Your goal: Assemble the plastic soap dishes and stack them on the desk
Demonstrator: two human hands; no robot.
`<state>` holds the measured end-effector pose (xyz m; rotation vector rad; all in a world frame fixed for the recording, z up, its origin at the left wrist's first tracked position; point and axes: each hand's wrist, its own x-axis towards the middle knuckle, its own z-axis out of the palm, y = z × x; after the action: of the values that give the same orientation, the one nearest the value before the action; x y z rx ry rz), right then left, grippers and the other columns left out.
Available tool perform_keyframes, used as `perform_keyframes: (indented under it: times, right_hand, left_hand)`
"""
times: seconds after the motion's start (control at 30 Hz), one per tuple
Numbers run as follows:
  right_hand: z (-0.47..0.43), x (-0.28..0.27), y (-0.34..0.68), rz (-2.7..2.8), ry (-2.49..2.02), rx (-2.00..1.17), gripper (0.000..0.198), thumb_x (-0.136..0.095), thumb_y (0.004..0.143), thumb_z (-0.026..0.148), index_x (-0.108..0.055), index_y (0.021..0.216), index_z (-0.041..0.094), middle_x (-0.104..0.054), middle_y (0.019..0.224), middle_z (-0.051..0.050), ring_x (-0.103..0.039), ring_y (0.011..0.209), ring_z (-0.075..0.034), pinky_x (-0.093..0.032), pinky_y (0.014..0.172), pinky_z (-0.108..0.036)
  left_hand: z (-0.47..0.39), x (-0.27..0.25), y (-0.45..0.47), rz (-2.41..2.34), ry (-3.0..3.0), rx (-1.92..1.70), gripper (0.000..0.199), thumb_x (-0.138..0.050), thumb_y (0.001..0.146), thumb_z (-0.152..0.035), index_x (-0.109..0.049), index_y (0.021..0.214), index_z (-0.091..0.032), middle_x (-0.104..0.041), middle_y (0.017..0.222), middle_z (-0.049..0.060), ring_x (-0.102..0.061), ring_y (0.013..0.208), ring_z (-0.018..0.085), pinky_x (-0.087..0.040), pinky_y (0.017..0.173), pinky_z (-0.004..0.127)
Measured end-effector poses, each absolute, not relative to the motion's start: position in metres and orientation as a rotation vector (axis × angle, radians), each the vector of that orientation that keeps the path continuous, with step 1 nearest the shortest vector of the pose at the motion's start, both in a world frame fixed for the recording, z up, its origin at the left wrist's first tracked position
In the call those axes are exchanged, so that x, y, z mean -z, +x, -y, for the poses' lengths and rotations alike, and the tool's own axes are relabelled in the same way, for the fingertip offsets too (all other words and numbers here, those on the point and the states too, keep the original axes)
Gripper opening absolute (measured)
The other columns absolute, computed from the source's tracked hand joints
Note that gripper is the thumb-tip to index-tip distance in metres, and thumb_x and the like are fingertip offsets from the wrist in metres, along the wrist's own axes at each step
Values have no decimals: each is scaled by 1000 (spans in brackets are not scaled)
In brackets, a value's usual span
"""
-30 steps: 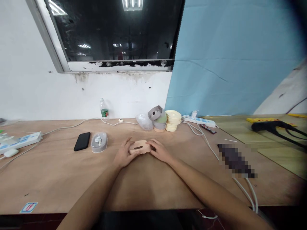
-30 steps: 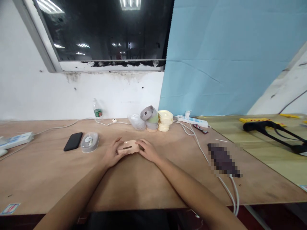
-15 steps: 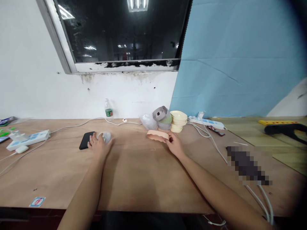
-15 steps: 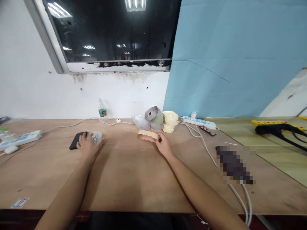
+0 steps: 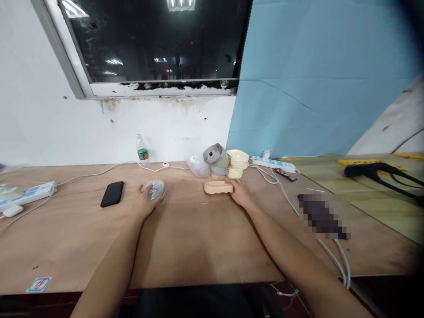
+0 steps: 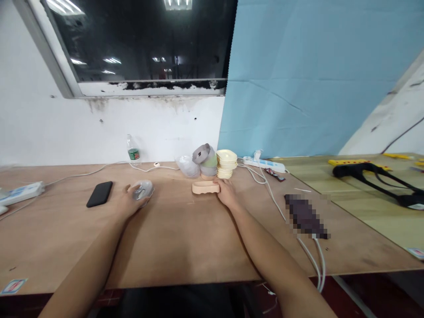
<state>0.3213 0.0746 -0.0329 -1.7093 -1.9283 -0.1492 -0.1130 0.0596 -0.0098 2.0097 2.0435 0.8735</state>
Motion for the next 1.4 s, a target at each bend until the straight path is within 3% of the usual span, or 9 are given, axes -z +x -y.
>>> perform_keyframes:
  times: [0.3, 0.47, 0.63, 0.83, 1.17, 1.3, 1.4]
  right_hand:
    - [-55, 11, 327, 2066, -1892, 273, 62, -44, 77, 4, -51, 134, 26, -58, 127, -10, -49, 113, -30, -36, 91, -41]
    - [-54, 5, 313, 2060, -1632, 269, 47, -42, 83, 9, -57, 127, 20, -61, 121, -11, -52, 110, -27, -38, 94, -40]
    - [-38, 2, 261, 2144, -1163, 215, 33, -43, 90, 20, -61, 118, 20, -64, 114, -10, -54, 107, -25, -40, 96, -43]
    - [-8, 5, 191, 2403, -764, 135, 36, -48, 92, 34, -57, 124, 21, -66, 107, -11, -58, 100, -24, -46, 90, -42]
    - [-15, 22, 192, 2337, -545, 46, 65, -39, 89, 61, -48, 132, 13, -54, 131, -19, -47, 125, -32, -38, 103, -49]
    - [-10, 22, 194, 2339, -498, 51, 55, -34, 91, 56, -54, 124, 17, -56, 129, -15, -48, 124, -31, -37, 104, -51]
    - [-9, 24, 195, 2263, -606, 41, 37, -39, 93, 44, -60, 112, 22, -64, 114, -10, -57, 111, -26, -41, 99, -47]
  left_hand:
    - [-51, 18, -85, -1458, 2238, -875, 72, -70, 70, -54, -50, 132, -25, -35, 144, 11, -44, 128, 30, -39, 107, 44]
    - [-51, 14, -80, -1485, 2146, -933, 68, -68, 71, -56, -54, 129, -24, -47, 134, 10, -50, 121, 28, -40, 106, 42]
    - [-47, 2, -77, -1536, 2086, -1303, 59, -60, 81, -52, -51, 130, -21, -53, 130, 9, -51, 120, 24, -38, 106, 36]
    - [-25, -5, -54, -1385, 2282, -1364, 61, -51, 88, -48, -39, 140, -20, -44, 139, 11, -44, 127, 26, -35, 108, 40]
    - [-1, 2, -12, -1023, 2736, -1174, 76, -55, 83, -56, -28, 147, -24, -16, 154, 16, -28, 136, 36, -26, 108, 52]
    - [-1, 5, -10, -963, 2818, -1079, 88, -52, 83, -54, -9, 151, -18, -17, 154, 20, -23, 139, 37, -18, 110, 56]
    - [-4, 4, -9, -1042, 2902, -956, 88, -54, 81, -51, -13, 151, -18, -17, 154, 20, -19, 141, 36, -12, 111, 56]
